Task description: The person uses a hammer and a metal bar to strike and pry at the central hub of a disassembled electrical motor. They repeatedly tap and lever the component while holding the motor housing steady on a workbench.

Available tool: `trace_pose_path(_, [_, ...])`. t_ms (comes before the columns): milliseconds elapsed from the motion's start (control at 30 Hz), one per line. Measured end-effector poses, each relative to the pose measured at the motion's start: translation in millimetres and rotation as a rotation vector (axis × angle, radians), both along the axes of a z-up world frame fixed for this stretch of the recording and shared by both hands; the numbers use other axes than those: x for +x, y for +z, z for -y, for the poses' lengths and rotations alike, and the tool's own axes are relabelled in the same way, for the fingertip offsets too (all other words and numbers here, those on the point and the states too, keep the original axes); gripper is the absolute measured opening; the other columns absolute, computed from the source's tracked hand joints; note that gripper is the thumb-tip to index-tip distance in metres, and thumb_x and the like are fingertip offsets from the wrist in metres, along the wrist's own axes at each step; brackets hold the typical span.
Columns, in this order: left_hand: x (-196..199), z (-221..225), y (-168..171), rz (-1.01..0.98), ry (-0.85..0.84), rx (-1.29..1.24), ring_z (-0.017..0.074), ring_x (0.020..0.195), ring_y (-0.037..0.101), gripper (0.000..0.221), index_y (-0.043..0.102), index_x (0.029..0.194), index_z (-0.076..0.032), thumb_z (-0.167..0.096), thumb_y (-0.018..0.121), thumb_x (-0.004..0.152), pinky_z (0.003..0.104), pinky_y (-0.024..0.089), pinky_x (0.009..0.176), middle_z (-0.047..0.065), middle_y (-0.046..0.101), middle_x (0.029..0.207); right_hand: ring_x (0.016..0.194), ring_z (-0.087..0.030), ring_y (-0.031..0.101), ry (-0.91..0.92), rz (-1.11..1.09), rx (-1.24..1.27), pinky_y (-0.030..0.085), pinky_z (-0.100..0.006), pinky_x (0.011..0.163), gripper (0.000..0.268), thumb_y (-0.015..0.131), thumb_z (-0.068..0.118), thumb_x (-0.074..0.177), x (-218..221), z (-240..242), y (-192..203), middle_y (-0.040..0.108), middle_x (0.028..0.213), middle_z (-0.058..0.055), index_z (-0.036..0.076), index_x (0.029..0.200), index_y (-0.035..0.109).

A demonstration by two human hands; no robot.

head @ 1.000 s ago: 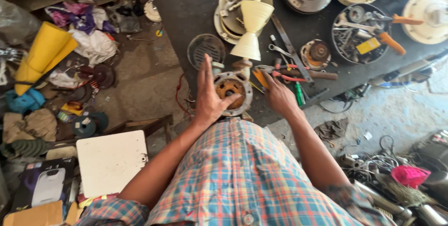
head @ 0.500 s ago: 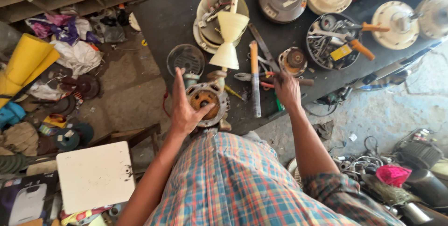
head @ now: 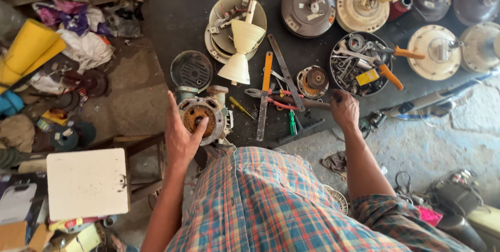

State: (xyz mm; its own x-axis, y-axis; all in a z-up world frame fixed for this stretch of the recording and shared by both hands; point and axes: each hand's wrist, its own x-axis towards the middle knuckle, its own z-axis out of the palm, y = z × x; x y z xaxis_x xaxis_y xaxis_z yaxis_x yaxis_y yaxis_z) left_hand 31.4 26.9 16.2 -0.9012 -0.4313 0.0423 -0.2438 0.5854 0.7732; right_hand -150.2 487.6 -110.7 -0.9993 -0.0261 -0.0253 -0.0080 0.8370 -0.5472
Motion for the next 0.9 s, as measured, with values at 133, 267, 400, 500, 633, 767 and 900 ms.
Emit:
trace_pose_path(133, [2.1,-11.7,-1.9,-0.044,0.106,-0.007,0.0483,0.146,0.043,0.11,0.018,0.167,-0.003,-0.043,0.081,0.086,0.052,0.039,0.118,0.032,0.039,0.16,0.097,-0.034,0.073,0.088,0.087,-0.029,0.056,-0.044,0.088,0.033,0.066,0.018,0.091,-21.3,3.4,0.3,0.076,0.107,-0.015,0.012,0.121,0.076])
trace_pose_path(267, [-2.6,-12.9,-4.3,-0.089,0.135,-0.05,0.047,0.145,0.049,0.104,0.024,0.166,-0.005,-0.043,0.08,0.087,0.05,0.042,0.118,0.031,0.045,0.158,0.103,-0.034,0.073,0.31,0.184,0.051,0.056,-0.044,0.091,0.035,0.071,0.028,0.09,-32.5,26.2,1.1,0.076,0.109,-0.016,0.011,0.121,0.075])
trace_pose_path(400, [-2.8,-11.3,-6.7,-0.111,0.118,-0.122,0.0478,0.144,0.048,0.103,0.026,0.166,-0.004,-0.043,0.081,0.089,0.051,0.042,0.118,0.033,0.046,0.158,0.106,-0.038,0.069,0.596,0.317,0.136,0.055,-0.048,0.086,0.059,0.081,0.032,0.077,-32.1,50.0,3.0,0.071,0.118,-0.016,0.01,0.128,0.062])
trace_pose_path(500, [-2.5,-11.3,-8.4,-0.099,0.122,-0.104,0.0463,0.143,0.05,0.104,0.025,0.166,-0.004,-0.045,0.08,0.088,0.05,0.044,0.116,0.031,0.047,0.157,0.108,-0.039,0.068,0.726,0.347,0.169,0.055,-0.049,0.087,0.068,0.083,0.032,0.076,-37.0,54.0,8.3,0.071,0.117,-0.019,0.012,0.134,0.054])
trace_pose_path(633, [-1.6,-9.8,-11.8,-0.107,0.113,-0.134,0.0465,0.143,0.05,0.102,0.026,0.166,-0.005,-0.044,0.08,0.088,0.05,0.043,0.116,0.03,0.047,0.158,0.105,-0.035,0.073,0.803,0.487,-0.005,0.056,-0.047,0.089,0.061,0.077,0.029,0.082,-50.1,58.6,18.1,0.076,0.109,-0.019,0.013,0.135,0.053])
trace_pose_path(767, [0.5,-8.6,-18.0,-0.079,0.131,-0.11,0.0446,0.141,0.052,0.101,0.028,0.166,-0.007,-0.046,0.078,0.087,0.05,0.044,0.115,0.028,0.049,0.156,0.1,-0.037,0.074,0.691,0.705,0.04,0.06,-0.05,0.083,0.055,0.068,0.032,0.091,-65.2,66.0,39.7,0.073,0.117,-0.015,0.017,0.14,0.051])
trace_pose_path(900, [-3.1,-7.6,-20.2,-0.093,0.113,-0.189,0.0452,0.145,0.048,0.099,0.027,0.165,-0.008,-0.049,0.077,0.09,0.05,0.041,0.117,0.03,0.043,0.162,0.111,-0.036,0.069,0.853,0.427,0.352,0.055,-0.05,0.09,0.047,0.067,0.035,0.094,-75.0,81.1,75.9,0.074,0.118,-0.016,0.019,0.137,0.06])
